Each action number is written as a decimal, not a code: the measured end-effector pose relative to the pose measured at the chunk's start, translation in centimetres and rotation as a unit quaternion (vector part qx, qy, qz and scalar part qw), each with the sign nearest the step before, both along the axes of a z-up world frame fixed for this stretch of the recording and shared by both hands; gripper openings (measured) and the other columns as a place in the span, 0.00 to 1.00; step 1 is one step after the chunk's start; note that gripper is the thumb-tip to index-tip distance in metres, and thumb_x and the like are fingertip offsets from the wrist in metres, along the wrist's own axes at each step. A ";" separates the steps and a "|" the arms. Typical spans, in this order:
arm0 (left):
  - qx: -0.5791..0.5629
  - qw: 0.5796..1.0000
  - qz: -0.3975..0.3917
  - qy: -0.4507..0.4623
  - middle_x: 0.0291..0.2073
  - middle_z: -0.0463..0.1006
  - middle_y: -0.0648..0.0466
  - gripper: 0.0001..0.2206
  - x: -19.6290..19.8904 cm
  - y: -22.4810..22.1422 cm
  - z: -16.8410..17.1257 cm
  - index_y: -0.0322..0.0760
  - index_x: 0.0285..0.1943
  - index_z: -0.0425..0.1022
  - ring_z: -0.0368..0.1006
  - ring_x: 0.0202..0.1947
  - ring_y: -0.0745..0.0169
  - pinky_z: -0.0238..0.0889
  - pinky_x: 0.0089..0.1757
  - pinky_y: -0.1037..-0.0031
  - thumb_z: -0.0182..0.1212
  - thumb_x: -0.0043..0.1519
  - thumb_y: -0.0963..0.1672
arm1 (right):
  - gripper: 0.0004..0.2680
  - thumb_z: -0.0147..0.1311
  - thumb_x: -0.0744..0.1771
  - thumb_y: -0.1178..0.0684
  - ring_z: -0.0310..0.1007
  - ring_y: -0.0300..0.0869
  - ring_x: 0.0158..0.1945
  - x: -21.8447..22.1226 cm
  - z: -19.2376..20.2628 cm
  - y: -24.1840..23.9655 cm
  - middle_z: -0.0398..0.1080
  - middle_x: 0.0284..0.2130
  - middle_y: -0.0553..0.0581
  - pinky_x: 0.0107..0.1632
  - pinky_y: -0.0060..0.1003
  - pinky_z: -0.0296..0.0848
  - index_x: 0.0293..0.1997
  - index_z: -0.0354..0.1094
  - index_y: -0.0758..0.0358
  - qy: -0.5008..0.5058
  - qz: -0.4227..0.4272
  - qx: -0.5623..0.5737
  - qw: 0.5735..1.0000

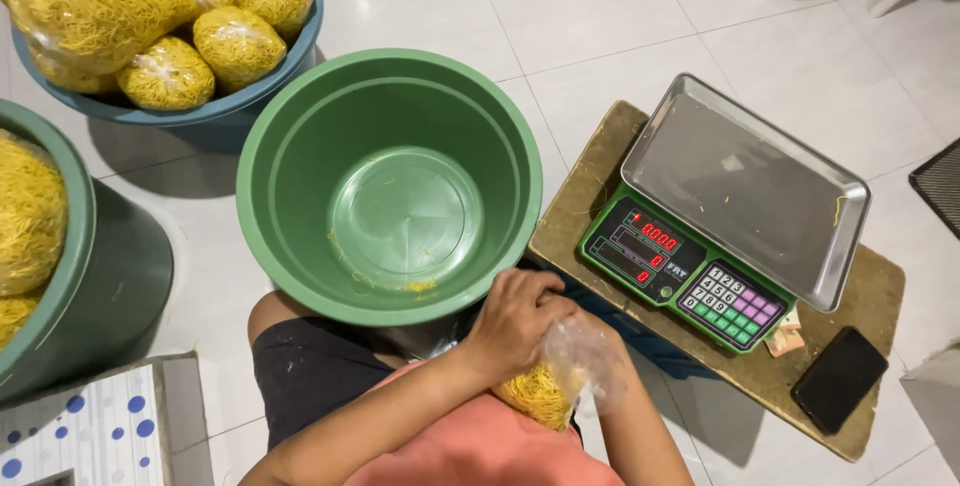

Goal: Weighing portions of yellow noodles on a digital scale and placing them into clear plastic bags.

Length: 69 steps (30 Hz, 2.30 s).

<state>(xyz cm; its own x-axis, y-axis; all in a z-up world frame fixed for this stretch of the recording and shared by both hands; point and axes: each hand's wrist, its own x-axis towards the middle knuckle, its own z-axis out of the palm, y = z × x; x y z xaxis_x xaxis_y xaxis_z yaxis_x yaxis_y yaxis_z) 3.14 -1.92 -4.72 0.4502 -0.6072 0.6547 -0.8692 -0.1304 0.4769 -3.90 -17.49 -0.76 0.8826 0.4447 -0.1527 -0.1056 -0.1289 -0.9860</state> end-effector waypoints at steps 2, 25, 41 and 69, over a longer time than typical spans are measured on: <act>0.066 0.998 -0.019 0.014 0.53 0.69 0.53 0.14 0.5 -0.2 1.2 0.51 0.53 0.74 0.66 0.54 0.48 0.56 0.55 0.52 0.58 0.58 0.48 | 0.29 0.63 0.63 0.34 0.76 0.47 0.54 -0.8 -1.0 -1.5 0.77 0.47 0.64 0.58 0.35 0.70 0.65 0.64 0.63 0.004 0.014 -0.179 0.984; -0.274 0.476 0.007 0.835 0.25 0.66 0.60 0.13 10.5 -1.1 5.2 0.38 0.42 0.70 0.71 0.20 0.63 0.74 0.32 0.67 0.63 0.51 0.35 | 0.17 0.53 0.67 0.55 0.78 0.56 0.31 2.4 -11.7 1.6 0.67 0.12 0.64 0.47 0.44 0.71 0.13 0.60 0.63 0.057 -0.158 0.306 0.937; 0.115 0.912 -0.093 -0.382 0.71 0.65 0.55 0.10 10.6 1.4 1.4 0.50 0.53 0.71 0.54 0.74 0.56 0.38 0.67 0.41 0.42 0.70 0.44 | 0.10 0.50 0.71 0.58 0.81 0.55 0.39 3.6 -11.4 3.0 0.73 0.20 0.67 0.53 0.49 0.75 0.32 0.71 0.70 0.063 -0.063 0.335 0.938; 0.259 0.489 -0.090 0.828 0.11 0.73 0.41 0.28 4.7 6.1 5.2 0.16 0.36 0.79 0.57 0.03 0.64 0.42 0.09 0.79 0.47 0.70 0.52 | 0.08 0.62 0.58 0.61 0.69 0.37 0.31 0.1 -6.4 4.2 0.73 0.31 0.52 0.35 0.32 0.72 0.37 0.71 0.66 0.009 -0.211 -0.034 0.977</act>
<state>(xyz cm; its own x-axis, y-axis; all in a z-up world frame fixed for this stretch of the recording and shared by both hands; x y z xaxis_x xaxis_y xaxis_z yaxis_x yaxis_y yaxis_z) 7.88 4.15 0.44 0.0121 -0.6261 -0.7796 0.6332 -0.5987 0.4906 -3.81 -13.27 -7.16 0.9822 0.0306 -0.1854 -0.1797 -0.1351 -0.9744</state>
